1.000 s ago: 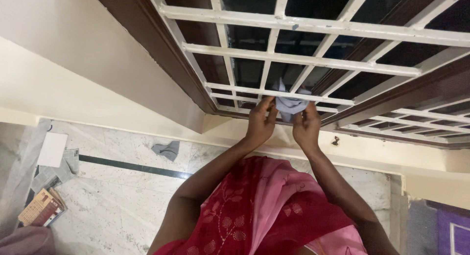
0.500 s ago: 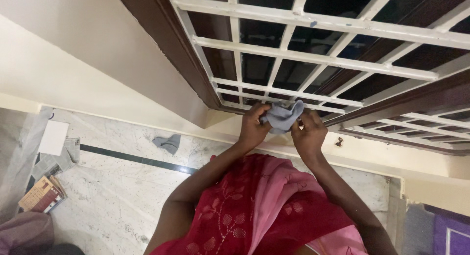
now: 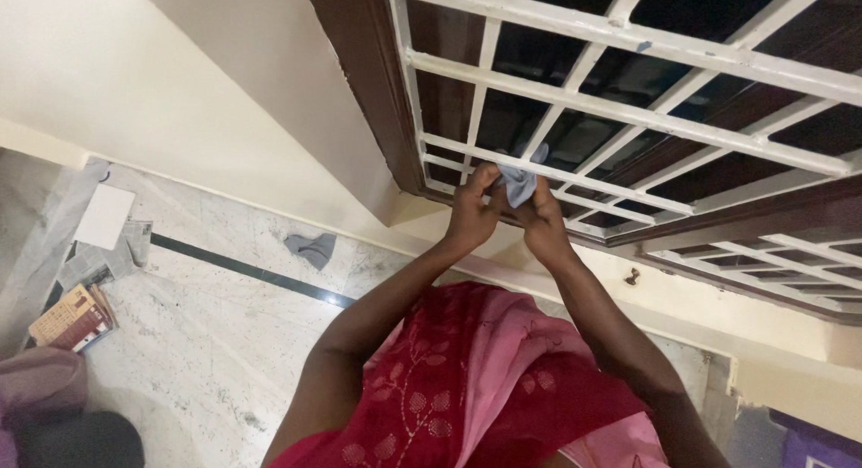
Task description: The person cleans a window grill using a cloth, wiping the metal bars and the frame.
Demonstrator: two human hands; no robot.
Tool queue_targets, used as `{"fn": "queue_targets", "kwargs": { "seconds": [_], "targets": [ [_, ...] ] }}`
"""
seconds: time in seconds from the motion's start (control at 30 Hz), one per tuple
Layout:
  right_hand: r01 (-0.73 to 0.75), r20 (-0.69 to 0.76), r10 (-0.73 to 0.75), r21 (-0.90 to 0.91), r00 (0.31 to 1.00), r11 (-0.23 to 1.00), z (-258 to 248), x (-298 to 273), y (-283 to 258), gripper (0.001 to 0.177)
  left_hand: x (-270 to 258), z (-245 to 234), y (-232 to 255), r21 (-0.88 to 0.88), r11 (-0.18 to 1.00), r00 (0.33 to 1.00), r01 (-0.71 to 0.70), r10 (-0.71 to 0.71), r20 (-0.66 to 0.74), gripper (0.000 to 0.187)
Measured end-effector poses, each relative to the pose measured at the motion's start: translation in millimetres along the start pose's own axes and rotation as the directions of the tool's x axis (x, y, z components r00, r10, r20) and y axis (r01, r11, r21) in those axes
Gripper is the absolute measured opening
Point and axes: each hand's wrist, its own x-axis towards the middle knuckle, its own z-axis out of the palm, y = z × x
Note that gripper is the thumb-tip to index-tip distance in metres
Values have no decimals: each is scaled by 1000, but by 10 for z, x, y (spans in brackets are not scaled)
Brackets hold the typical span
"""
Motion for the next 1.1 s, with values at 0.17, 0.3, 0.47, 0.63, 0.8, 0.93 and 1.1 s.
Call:
{"fn": "queue_targets", "kwargs": {
  "seconds": [0.17,0.3,0.47,0.63,0.8,0.93,1.1],
  "targets": [
    [65,112,-47,-158,993,985,13,-275,76,75,-234,-133,-4,-77,997,1000,2,-1,9,18],
    [159,79,-147,-180,986,971,142,-234,172,75,-94,-341,-172,9,1000,980,-2,4,-199,18],
    [266,67,-278,-569,958,778,396,-222,248,79,120,-296,-278,19,997,943,-73,75,-323,41],
    [247,22,-268,-474,963,845,483,-295,171,76,109,-374,-212,185,980,972,71,-27,-232,42],
    [261,-40,-341,-561,939,785,624,-393,88,64,10,-517,-177,311,948,944,61,46,-327,18],
    [393,236,-383,-824,893,408,776,-60,192,69,-54,-834,-167,552,828,885,-102,328,-329,21],
    [413,369,-424,-911,827,14,1026,743,650,47,-104,-956,-188,757,615,908,-222,413,-69,40]
  ]
}}
